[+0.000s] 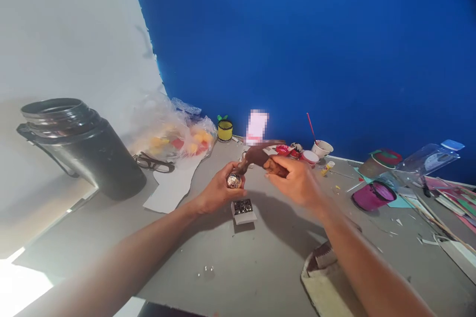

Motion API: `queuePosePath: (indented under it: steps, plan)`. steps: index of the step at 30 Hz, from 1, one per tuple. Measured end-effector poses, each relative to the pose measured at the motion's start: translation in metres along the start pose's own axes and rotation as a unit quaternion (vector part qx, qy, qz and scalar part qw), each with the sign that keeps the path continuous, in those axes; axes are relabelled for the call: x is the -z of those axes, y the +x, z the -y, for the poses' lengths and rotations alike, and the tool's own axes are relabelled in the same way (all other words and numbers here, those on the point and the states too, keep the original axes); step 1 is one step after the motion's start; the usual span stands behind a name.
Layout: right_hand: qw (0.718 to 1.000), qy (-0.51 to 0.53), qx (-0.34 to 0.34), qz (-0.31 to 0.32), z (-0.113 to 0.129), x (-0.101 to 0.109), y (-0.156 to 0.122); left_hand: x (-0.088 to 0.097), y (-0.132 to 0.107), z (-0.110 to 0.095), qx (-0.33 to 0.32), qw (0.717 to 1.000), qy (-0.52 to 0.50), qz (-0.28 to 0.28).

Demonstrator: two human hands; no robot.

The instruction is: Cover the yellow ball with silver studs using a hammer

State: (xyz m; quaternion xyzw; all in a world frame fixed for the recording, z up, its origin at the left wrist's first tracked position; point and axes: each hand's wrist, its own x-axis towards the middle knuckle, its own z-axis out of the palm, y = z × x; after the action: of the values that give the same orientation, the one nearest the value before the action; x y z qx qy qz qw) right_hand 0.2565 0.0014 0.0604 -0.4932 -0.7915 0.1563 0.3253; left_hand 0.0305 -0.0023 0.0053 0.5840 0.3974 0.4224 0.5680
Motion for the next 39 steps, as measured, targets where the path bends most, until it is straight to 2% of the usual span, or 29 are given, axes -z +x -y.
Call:
queuePosePath:
  steps: [3,5,8,11,14,17,19,22,25,29,32,39]
  plan:
    - [0.999,0.022,-0.047,0.000,-0.009,0.005,0.006,0.002,0.000,-0.002,0.015,0.995,-0.092,0.029]
    - [0.996,0.024,-0.076,0.040,-0.020,0.003,0.009,0.003,-0.001,-0.002,0.030,0.978,-0.196,0.063]
    - [0.989,0.035,-0.109,0.096,-0.042,-0.010,0.012,0.004,-0.001,-0.002,0.053,0.945,-0.311,0.090]
    - [0.982,0.049,-0.112,0.146,-0.060,-0.026,0.011,0.006,0.000,-0.001,0.072,0.927,-0.357,0.086]
    - [0.979,-0.048,-0.089,0.179,-0.065,-0.032,0.011,0.008,0.001,0.000,0.077,0.922,-0.373,0.070]
    - [0.958,-0.229,-0.056,0.164,-0.057,-0.029,0.010,0.008,0.002,0.001,0.078,0.925,-0.365,0.070]
    - [0.949,-0.283,-0.031,0.137,-0.047,-0.027,0.009,0.007,0.003,0.002,0.081,0.926,-0.360,0.076]
    - [0.966,-0.239,0.003,0.103,-0.028,-0.031,0.005,0.006,0.004,0.004,0.085,0.926,-0.361,0.076]
    - [0.979,-0.156,0.058,0.118,-0.010,-0.044,-0.002,0.007,0.005,0.007,0.090,0.922,-0.371,0.060]
    - [0.959,-0.155,0.147,0.185,0.003,-0.065,-0.012,0.010,0.008,0.010,0.098,0.921,-0.375,0.039]
    - [0.938,-0.182,0.182,0.233,0.005,-0.073,-0.015,0.011,0.009,0.009,0.094,0.921,-0.376,0.035]
    - [0.928,-0.204,0.200,0.238,0.002,-0.078,-0.018,0.014,0.011,0.014,0.101,0.922,-0.373,0.018]
